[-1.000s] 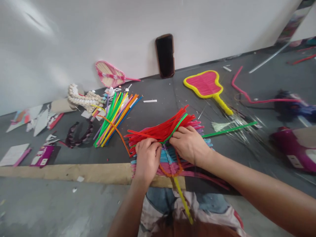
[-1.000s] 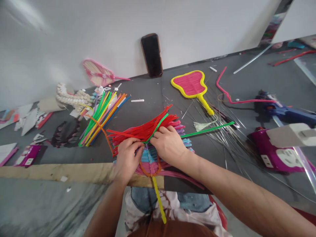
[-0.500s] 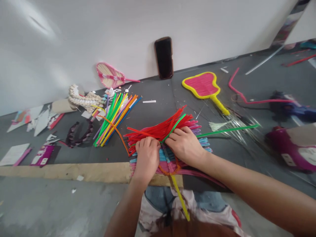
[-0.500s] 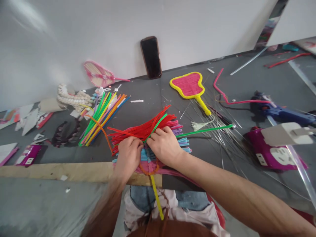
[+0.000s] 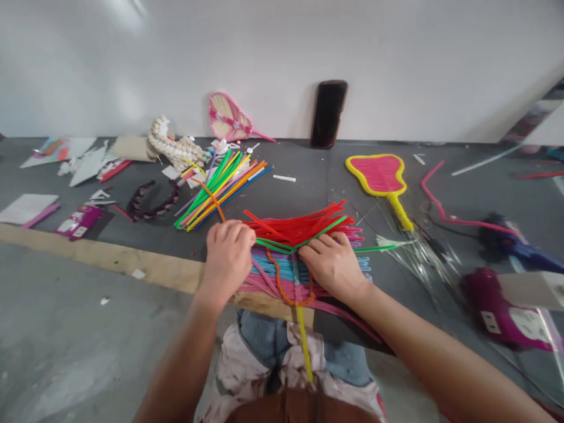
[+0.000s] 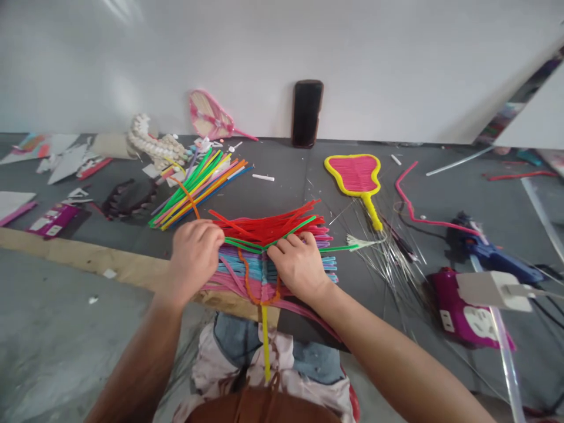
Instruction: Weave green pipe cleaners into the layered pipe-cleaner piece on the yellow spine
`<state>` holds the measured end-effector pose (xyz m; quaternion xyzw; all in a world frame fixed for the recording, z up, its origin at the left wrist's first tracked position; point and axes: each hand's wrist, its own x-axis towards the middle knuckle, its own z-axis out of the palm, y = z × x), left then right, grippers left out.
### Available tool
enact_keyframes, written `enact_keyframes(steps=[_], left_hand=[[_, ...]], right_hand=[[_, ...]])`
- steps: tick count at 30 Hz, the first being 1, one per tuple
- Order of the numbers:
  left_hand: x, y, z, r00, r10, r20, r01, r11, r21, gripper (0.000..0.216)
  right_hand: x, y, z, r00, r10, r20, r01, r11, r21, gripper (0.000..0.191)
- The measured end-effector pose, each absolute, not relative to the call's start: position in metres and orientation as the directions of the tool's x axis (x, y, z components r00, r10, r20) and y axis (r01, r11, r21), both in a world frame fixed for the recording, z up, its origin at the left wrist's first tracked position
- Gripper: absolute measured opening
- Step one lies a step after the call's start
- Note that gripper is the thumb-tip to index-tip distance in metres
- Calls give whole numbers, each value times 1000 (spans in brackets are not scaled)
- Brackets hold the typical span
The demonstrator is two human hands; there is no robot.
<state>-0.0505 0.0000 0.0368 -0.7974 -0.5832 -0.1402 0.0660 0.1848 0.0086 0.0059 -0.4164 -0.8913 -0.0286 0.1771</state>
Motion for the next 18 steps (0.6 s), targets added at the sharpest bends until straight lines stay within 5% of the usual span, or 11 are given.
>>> enact_keyframes(steps=[7, 12, 15, 18], left_hand=[[-63, -20, 40, 59, 831, 553, 977, -161, 138, 6], [-41, -53, 41, -96, 669, 737, 892, -272, 363, 23], [-29, -73, 38, -97, 835, 541, 737, -305, 603, 9], [-22, -80, 34, -3, 997, 80, 391, -73, 918, 16]], right_hand=[[183, 7, 3, -594, 723, 353, 753, 654, -72, 21], [206, 12, 26, -480, 757, 443, 729, 626, -278, 26], [236, 15, 48, -266, 851, 453, 770, 470, -430, 21], [263, 16, 56, -123, 940, 319, 807, 282, -519, 20]])
